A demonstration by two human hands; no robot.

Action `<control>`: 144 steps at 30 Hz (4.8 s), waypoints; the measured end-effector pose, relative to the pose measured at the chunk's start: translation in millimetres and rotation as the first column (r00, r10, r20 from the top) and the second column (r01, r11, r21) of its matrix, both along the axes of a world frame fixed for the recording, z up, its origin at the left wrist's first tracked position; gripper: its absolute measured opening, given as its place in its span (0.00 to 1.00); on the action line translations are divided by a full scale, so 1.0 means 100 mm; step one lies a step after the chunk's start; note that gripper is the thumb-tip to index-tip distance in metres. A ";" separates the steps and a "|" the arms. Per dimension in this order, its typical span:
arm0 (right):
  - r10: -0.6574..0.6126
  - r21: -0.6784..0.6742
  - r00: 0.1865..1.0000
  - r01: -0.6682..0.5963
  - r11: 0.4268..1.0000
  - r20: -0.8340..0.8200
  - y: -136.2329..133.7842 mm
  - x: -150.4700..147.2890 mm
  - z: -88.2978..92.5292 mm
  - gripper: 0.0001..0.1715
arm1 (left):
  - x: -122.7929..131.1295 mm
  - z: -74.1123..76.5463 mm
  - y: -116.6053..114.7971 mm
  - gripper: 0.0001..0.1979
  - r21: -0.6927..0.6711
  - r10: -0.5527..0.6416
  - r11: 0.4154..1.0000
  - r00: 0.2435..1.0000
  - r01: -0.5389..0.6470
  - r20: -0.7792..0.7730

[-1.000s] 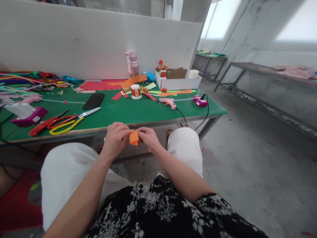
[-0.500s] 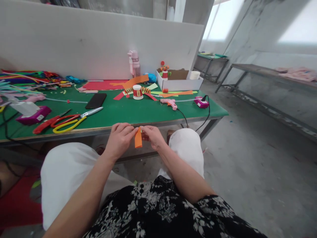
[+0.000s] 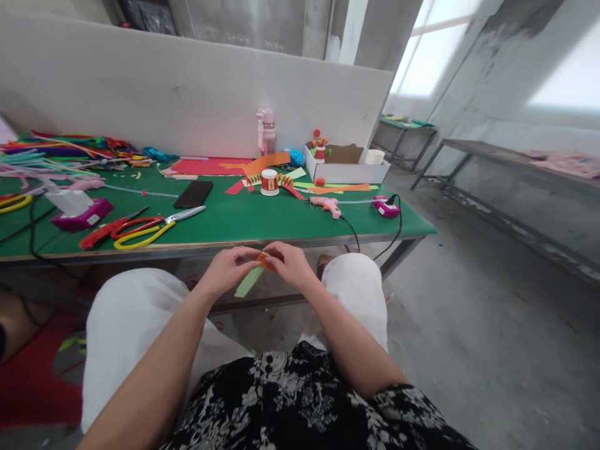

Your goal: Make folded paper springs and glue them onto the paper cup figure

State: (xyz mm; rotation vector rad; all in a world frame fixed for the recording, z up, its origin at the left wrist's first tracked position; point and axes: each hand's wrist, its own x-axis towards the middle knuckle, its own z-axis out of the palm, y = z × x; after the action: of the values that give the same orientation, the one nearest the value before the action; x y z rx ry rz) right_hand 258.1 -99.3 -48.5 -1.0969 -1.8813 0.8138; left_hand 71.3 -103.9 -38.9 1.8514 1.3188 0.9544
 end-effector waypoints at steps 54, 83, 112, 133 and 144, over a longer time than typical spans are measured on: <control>-0.425 -0.536 0.506 -0.089 0.840 -0.750 0.07 -0.25 -0.19 0.17 | 0.20 -0.02 -0.03 0.10 -0.158 0.266 0.964 0.817 -0.214 0.512; -0.326 -0.474 0.651 -0.060 0.878 -0.686 -0.05 -0.27 -0.08 0.15 | 0.23 -0.06 -0.02 0.19 -0.268 0.085 0.963 0.892 0.042 0.445; -0.455 -0.608 0.474 -0.242 0.756 -0.754 0.00 -0.23 -0.16 0.11 | 0.22 -0.15 0.01 0.07 0.483 0.044 0.870 0.992 -0.098 0.121; -0.251 -0.438 0.585 -0.202 0.876 -0.771 -0.06 -0.26 -0.12 0.19 | 0.40 -0.14 -0.04 0.18 -0.183 0.223 0.975 0.628 -0.129 0.745; -0.275 -0.373 0.683 0.003 0.928 -0.677 0.00 -0.28 -0.22 0.18 | 0.26 -0.06 -0.02 0.21 -0.280 0.223 0.959 0.738 -0.048 0.637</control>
State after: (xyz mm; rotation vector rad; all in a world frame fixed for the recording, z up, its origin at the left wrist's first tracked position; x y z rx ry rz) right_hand 229.7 -99.4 -70.3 -0.9070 -0.9853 1.2922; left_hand 96.9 -105.4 -44.5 1.0605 1.0571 1.3053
